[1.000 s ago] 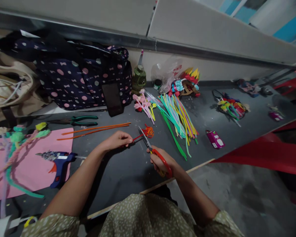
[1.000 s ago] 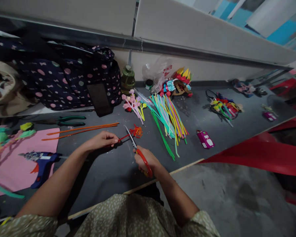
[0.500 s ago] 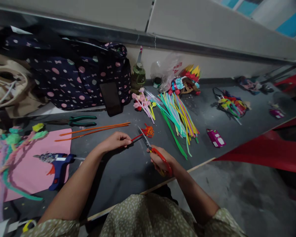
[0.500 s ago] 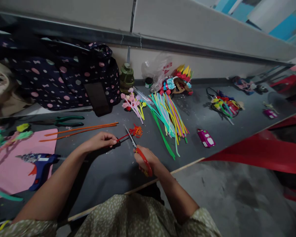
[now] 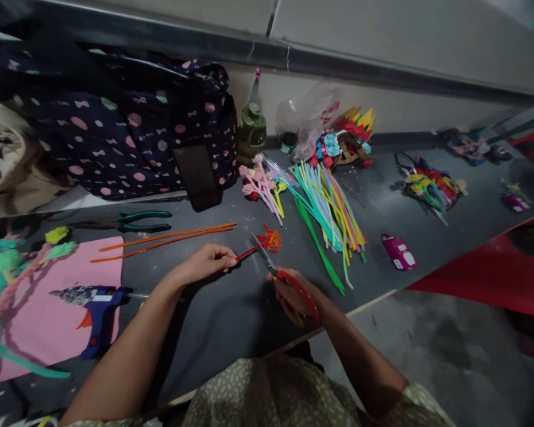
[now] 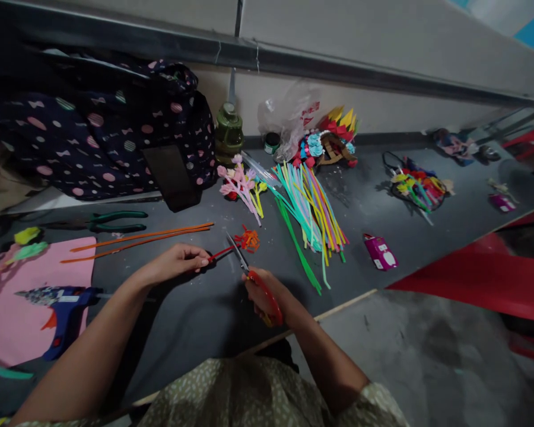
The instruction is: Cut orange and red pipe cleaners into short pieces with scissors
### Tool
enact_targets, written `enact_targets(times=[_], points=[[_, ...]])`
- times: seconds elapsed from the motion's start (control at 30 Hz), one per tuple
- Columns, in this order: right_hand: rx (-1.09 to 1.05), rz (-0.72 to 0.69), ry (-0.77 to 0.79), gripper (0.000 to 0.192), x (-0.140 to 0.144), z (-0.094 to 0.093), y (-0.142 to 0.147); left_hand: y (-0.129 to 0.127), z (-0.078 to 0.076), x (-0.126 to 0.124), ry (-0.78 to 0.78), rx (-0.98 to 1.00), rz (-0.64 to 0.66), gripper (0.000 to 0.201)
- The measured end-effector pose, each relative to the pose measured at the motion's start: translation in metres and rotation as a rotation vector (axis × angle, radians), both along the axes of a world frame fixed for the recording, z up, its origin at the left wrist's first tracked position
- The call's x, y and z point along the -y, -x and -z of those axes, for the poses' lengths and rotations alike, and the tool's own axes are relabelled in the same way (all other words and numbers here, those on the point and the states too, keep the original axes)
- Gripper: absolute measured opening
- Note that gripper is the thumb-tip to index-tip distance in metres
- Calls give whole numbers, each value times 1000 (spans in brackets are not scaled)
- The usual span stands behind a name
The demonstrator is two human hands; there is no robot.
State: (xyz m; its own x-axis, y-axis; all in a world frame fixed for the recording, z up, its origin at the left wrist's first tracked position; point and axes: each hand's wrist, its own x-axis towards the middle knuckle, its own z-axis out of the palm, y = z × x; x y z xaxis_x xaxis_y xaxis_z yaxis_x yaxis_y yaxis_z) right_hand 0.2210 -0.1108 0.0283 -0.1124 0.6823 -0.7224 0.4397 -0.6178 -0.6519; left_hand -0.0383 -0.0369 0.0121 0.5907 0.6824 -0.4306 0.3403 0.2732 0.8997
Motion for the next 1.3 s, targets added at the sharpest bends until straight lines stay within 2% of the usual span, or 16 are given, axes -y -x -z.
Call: enact_targets(times=[0.17,0.27,0.4,0.5,0.63,0.7,0.83,1.0,1.1,1.3], points=[[79,-125,-116,23,0,-13,9,1,2,-2,4,-6,2,41],[131,-210,-188,21,-3,-14,12,0,2,-2,7,-17,-1,42],[123,-237,-243,22,-4,-11,11,2,0,-4,15,-14,-22,43],[98,-218,-215,26,-2,-12,10,4,-1,-6,8,1,-34,41],[96,-159,-60,29,-1,-12,12,6,-1,-7,-27,12,-71,40],[108,-134,-35,28,0,-8,13,7,-1,-7,-42,23,-83,41],[54,-65,-50,35,4,-3,8,7,-1,-6,-65,40,-72,41],[-122,-20,-76,46,13,-15,-3,7,-1,-4,-86,57,-73,41],[-120,-53,-84,47,14,-19,-8,7,-3,-2,-95,72,-74,41],[-114,-27,-94,38,12,-13,-4,7,-1,0,-81,104,-75,41]])
